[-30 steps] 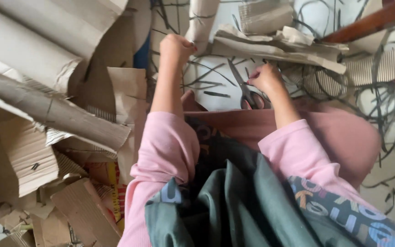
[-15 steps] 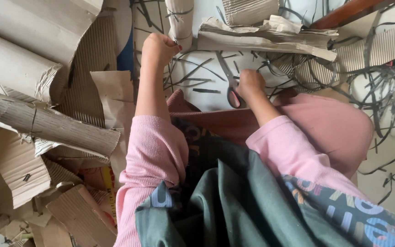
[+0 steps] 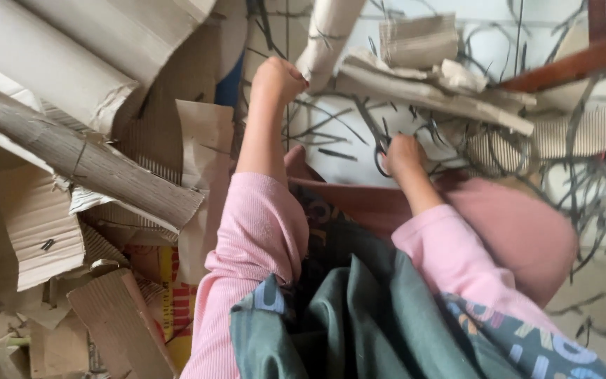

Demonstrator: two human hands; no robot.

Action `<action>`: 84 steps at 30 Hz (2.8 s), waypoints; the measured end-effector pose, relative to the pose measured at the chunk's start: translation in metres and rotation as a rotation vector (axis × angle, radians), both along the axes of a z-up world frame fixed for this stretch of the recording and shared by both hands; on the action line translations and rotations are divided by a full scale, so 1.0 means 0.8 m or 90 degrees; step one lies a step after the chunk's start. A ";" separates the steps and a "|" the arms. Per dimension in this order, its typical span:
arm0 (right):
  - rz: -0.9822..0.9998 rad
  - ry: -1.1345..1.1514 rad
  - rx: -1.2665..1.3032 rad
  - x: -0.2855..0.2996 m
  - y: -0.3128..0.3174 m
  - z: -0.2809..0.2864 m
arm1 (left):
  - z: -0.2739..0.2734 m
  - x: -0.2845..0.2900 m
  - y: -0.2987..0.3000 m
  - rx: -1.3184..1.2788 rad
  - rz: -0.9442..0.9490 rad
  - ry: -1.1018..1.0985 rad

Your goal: The person sits on the floor and ties a rolled piece of cardboard with a strip of material, using scissors to cut the strip and hands to secure the knot.

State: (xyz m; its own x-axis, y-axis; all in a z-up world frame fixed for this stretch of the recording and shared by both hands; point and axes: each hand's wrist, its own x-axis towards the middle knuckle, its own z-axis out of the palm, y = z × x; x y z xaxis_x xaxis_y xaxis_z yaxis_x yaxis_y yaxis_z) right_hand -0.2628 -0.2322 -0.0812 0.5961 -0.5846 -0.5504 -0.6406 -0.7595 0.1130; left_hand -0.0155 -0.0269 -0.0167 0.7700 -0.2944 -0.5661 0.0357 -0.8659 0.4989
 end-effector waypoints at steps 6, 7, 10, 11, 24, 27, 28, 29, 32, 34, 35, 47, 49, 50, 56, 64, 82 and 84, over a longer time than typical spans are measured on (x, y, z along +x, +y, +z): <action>0.053 0.012 0.350 -0.017 -0.076 0.040 | 0.079 -0.003 0.034 -0.072 0.061 0.107; 0.064 0.014 0.348 -0.013 -0.061 0.077 | 0.072 -0.002 0.043 -0.074 0.072 0.106; -0.064 -0.051 0.508 -0.011 -0.033 0.157 | 0.055 0.002 0.048 -0.158 0.100 0.107; -0.031 -0.042 0.574 -0.010 -0.032 0.160 | 0.052 0.005 0.048 -0.170 0.097 0.113; 0.031 -0.183 0.908 0.071 0.040 0.106 | 0.114 0.000 0.057 -0.109 0.070 0.174; 0.009 -0.201 0.929 0.073 0.047 0.110 | 0.107 0.003 0.053 -0.084 0.071 0.151; 0.008 -0.200 0.929 0.072 0.046 0.105 | 0.102 0.006 0.052 -0.084 0.071 0.153; -0.013 -0.210 0.942 0.071 0.045 0.101 | 0.098 0.008 0.050 -0.074 0.057 0.148; -0.041 -0.233 0.935 0.069 0.045 0.102 | 0.093 0.010 0.048 -0.051 0.037 0.146; -0.044 -0.247 0.917 0.070 0.044 0.101 | 0.092 0.012 0.047 -0.038 0.033 0.146; -0.060 -0.242 0.929 0.070 0.042 0.098 | 0.089 0.013 0.046 -0.037 0.025 0.145; -0.129 -0.251 1.015 0.066 0.046 0.122 | 0.071 0.019 0.046 -0.010 0.035 0.128; -0.139 -0.240 0.993 0.065 0.042 0.126 | 0.067 0.023 0.047 -0.009 0.054 0.136; -0.099 -0.210 0.849 0.060 0.038 0.127 | 0.069 0.022 0.049 -0.021 0.069 0.128; 0.053 -0.010 0.375 0.030 0.003 0.162 | 0.001 0.023 0.056 -0.049 0.112 0.009; 0.120 -0.004 0.093 -0.056 -0.078 -0.022 | -0.071 -0.039 0.017 0.050 -0.049 0.015; -0.259 -0.551 0.651 -0.071 -0.001 0.097 | 0.065 -0.200 -0.047 -0.623 -0.126 0.232; -0.371 -0.633 0.854 -0.072 -0.002 0.126 | 0.085 -0.218 -0.053 -0.627 -0.123 0.219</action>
State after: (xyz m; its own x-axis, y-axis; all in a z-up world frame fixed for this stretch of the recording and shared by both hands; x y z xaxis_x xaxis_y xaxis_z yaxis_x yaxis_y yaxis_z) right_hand -0.3203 -0.2338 0.0194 0.8703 -0.3163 -0.3775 -0.2689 0.3370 -0.9023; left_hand -0.1902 -0.0696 0.0513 0.5050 -0.8421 -0.1894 0.2133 -0.0909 0.9728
